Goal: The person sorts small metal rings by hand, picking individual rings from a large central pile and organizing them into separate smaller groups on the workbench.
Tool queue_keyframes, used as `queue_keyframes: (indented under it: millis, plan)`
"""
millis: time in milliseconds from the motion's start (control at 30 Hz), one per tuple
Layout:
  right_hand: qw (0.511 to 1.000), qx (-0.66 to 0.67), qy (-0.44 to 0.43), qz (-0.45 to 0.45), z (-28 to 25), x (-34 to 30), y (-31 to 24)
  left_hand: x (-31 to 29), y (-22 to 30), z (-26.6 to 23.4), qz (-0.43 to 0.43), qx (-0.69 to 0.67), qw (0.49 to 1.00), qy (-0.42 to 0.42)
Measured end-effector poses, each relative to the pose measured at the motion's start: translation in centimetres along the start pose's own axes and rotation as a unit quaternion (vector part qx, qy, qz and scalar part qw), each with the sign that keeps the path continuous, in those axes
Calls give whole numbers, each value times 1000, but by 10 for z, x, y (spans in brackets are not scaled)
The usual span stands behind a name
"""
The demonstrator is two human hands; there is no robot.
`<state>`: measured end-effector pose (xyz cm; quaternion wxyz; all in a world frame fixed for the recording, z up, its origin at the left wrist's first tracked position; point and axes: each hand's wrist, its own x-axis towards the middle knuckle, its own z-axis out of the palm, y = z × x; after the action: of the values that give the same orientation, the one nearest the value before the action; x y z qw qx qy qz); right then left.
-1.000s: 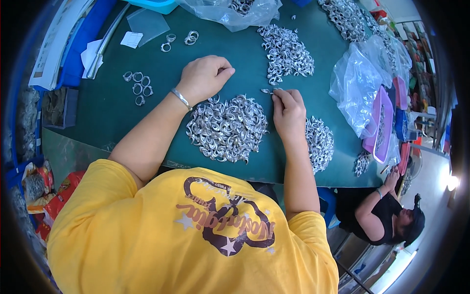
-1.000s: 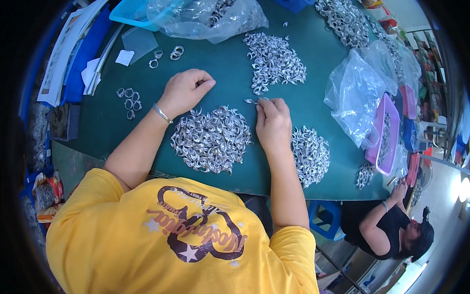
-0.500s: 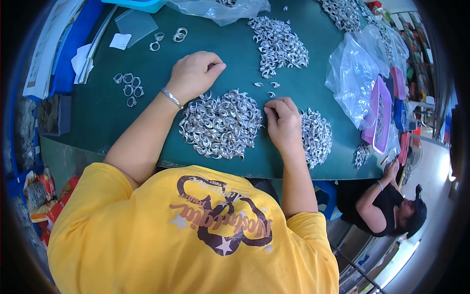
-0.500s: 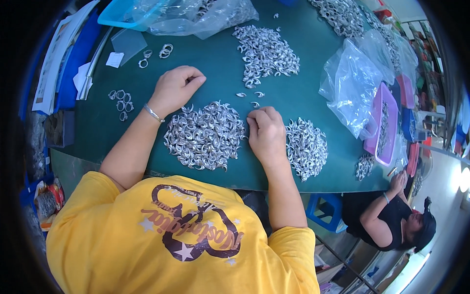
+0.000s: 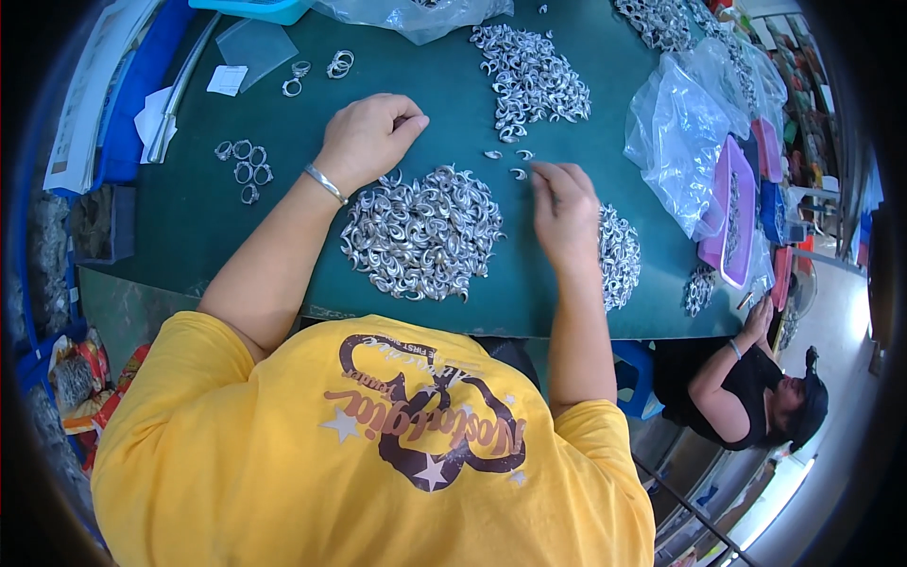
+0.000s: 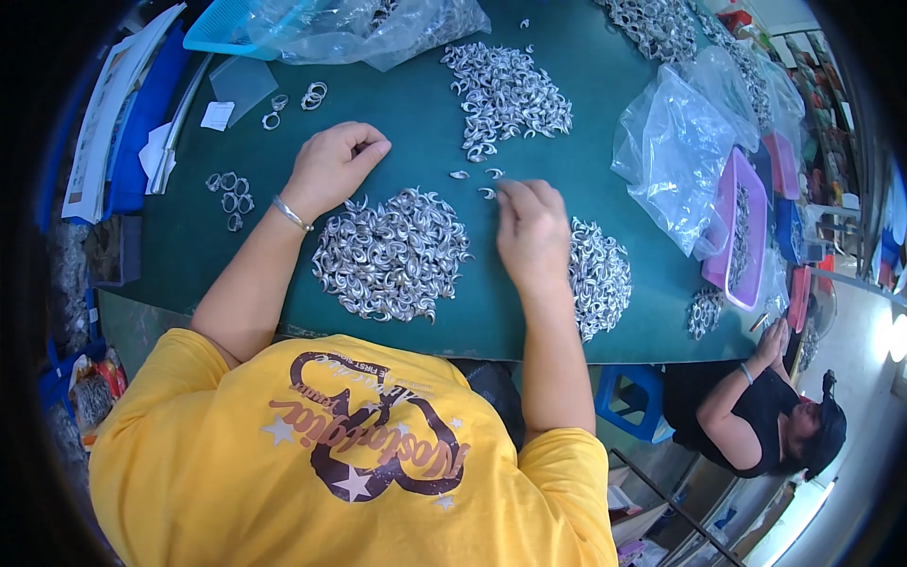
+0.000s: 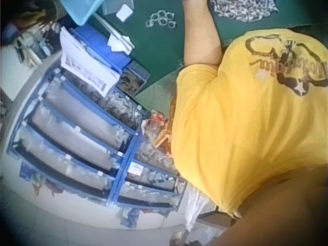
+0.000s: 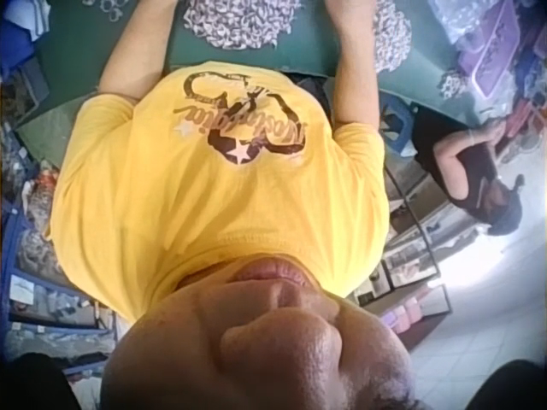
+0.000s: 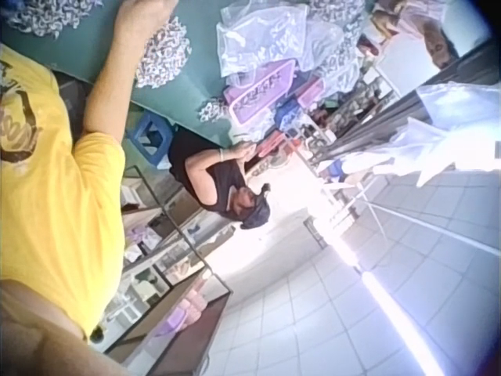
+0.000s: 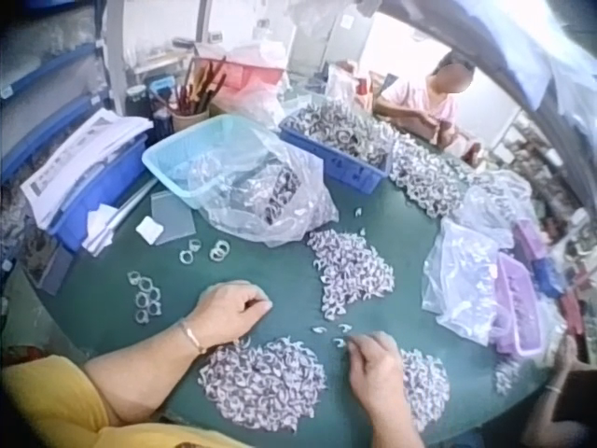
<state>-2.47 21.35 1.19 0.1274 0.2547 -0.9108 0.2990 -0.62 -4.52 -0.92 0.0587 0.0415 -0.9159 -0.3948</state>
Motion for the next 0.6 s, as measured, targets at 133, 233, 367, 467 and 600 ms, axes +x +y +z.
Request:
queue_keyframes:
  millis: [133,233,367,467,600]
  plan:
    - [999,-36,14,-13,15,-4,4,-2,2,-1,-10,-8,1000,-3]
    - [995,-75,4,-70,8,-12,1,-2,1,-2,-15,-9,1000,0]
    - [1000,15,-11,-1,-4,-15,-1,-3,-2,-1,-15,-5,1000,-2]
    - [999,18,27,24,-9,-7,0,-1,0,0,-4,2,1000,1]
    - [998,-26,-18,-51,4,-14,0,0,0,-1,-1,-2,1000,1]
